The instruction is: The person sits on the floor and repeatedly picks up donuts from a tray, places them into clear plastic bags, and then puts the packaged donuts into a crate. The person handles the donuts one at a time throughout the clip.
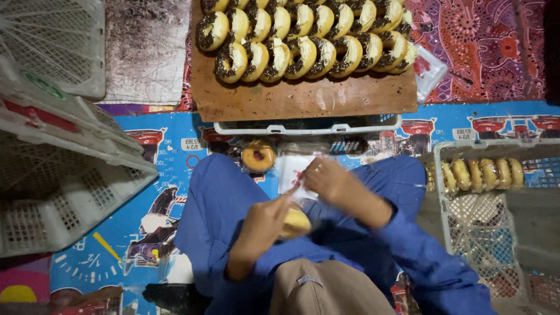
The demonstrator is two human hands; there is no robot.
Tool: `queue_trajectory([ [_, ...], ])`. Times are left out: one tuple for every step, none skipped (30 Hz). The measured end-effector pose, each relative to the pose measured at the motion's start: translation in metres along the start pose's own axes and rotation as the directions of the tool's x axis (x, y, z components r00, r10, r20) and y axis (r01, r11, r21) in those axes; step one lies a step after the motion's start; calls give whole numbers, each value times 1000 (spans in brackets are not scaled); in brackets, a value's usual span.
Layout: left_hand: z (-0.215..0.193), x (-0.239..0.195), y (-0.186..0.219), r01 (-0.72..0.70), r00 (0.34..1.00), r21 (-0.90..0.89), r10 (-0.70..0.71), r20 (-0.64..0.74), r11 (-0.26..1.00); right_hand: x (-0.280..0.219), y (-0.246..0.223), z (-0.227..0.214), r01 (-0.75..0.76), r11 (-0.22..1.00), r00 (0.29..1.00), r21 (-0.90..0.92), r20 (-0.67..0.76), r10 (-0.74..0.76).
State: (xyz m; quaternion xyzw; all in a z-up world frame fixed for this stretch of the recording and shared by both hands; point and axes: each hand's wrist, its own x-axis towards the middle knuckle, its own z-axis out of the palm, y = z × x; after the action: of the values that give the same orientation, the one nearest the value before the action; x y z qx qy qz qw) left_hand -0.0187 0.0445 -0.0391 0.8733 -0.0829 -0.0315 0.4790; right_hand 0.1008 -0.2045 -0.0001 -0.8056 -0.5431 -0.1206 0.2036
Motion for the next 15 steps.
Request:
queue_trajectory([
  [-8,-5,-5,155,985,-106,-161,-56,982,-15,26,10,-103,990,994,-96,37,107],
  [-18,-9,-10,294,942,-218,-321,-96,930,-30,52,15,-344,901,915,-265,123,385],
  [-25,-10,-13,416,873,-333,-474,-115,846,-43,70,17,-527,726,754,-442,150,639],
  [-30,-12,-14,322,872,-461,-449,-196,827,-54,72,21,-632,544,537,-553,194,821],
  [-34,-13,-13,212,859,-572,-430,-278,792,-59,69,25,-670,337,275,-662,200,940],
  [-34,-10,-9,84,834,-665,-418,-361,742,-60,59,28,-686,370,395,-626,105,913],
  [-30,-4,-3,38,811,-668,-414,-414,743,-55,41,34,-697,404,501,-592,2,866],
  [-22,-1,6,2,783,-669,-417,-461,744,-44,12,45,-686,463,372,-561,277,886],
  [-13,2,16,-34,753,-667,-420,-507,744,-33,-18,55,-161,735,729,-658,422,538],
  [-3,4,29,-66,765,-599,-345,-544,798,-11,-47,70,-652,752,712,-100,261,652],
  [7,1,44,-100,773,-526,-267,-576,845,5,-64,76,-513,857,857,44,89,508],
  [10,-3,54,-130,777,-449,-190,-600,884,16,-76,76,-331,931,931,156,-107,349],
  [11,-5,58,-180,784,-350,-81,-615,919,25,-80,73,-464,846,869,263,-52,493],
  [9,-9,61,-227,783,-248,25,-621,942,33,-84,69,-581,730,789,360,25,614],
  [6,-13,61,-274,778,-144,131,-614,951,39,-83,63,-680,588,692,438,117,712],
])
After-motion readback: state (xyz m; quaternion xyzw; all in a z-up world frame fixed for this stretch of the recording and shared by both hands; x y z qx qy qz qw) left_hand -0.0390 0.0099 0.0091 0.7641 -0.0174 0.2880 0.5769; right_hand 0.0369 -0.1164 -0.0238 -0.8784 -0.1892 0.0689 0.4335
